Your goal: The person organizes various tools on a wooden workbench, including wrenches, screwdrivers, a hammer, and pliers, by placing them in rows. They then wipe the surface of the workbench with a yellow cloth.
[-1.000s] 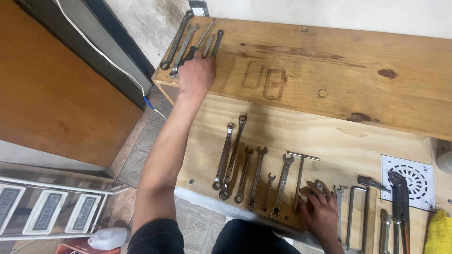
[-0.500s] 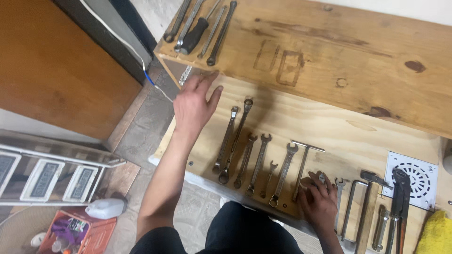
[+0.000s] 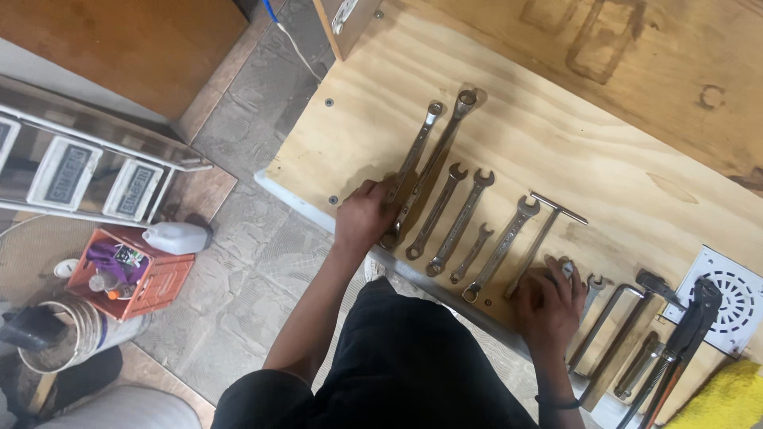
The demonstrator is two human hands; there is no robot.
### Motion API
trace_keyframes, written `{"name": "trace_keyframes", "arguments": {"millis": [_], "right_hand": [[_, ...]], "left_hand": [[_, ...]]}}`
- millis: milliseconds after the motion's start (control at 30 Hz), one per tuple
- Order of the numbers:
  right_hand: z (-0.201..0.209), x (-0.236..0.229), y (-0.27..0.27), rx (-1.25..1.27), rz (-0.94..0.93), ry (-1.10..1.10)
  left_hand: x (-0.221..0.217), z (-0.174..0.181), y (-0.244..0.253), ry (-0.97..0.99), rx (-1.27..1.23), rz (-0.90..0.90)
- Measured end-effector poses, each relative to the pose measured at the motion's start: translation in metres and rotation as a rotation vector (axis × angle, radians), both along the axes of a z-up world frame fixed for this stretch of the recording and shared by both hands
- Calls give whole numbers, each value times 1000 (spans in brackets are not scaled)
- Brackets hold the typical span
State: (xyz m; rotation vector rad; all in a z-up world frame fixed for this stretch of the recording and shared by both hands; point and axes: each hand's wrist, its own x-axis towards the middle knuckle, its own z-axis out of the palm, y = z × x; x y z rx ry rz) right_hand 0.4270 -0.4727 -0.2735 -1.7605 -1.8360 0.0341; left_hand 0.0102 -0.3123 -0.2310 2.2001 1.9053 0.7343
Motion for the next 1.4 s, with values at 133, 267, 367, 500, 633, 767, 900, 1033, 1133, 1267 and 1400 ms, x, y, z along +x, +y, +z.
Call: {"name": "trace_keyframes", "arguments": {"millis": [133, 267, 367, 500, 633, 767, 900, 1033, 1133, 1267, 1400], "right_hand": [[7, -3, 3, 30, 12, -26], [9, -3, 2, -15, 0, 16], [10, -4, 2, -44, -3, 34], [9, -3, -1, -102, -28, 31], [4, 0, -2, -132, -46, 63], [3, -1, -3, -177, -70, 33], [-3, -2, -3, -172, -120, 43], [-10, 2, -2, -112, -109, 54], [-5, 1, 1, -181, -112, 70], [-5, -3, 3, -114, -134, 70], [-9, -4, 1, -20, -121, 44]], "left_hand": [[1, -16, 0, 5, -15, 14], [-3, -31, 3, 120, 90, -17], [-3, -31, 3, 166, 148, -24], [-3, -25, 0, 168, 267, -42], [-10, -3, -16, 182, 264, -65], [-18, 41, -36, 213, 317, -84], [-28, 94, -41, 214, 406, -108], [-24, 180, -24, 208, 407, -117], [-16, 230, 10, 214, 482, -159], [9, 282, 77, 258, 513, -149], [45, 316, 153, 217, 250, -145]]}}
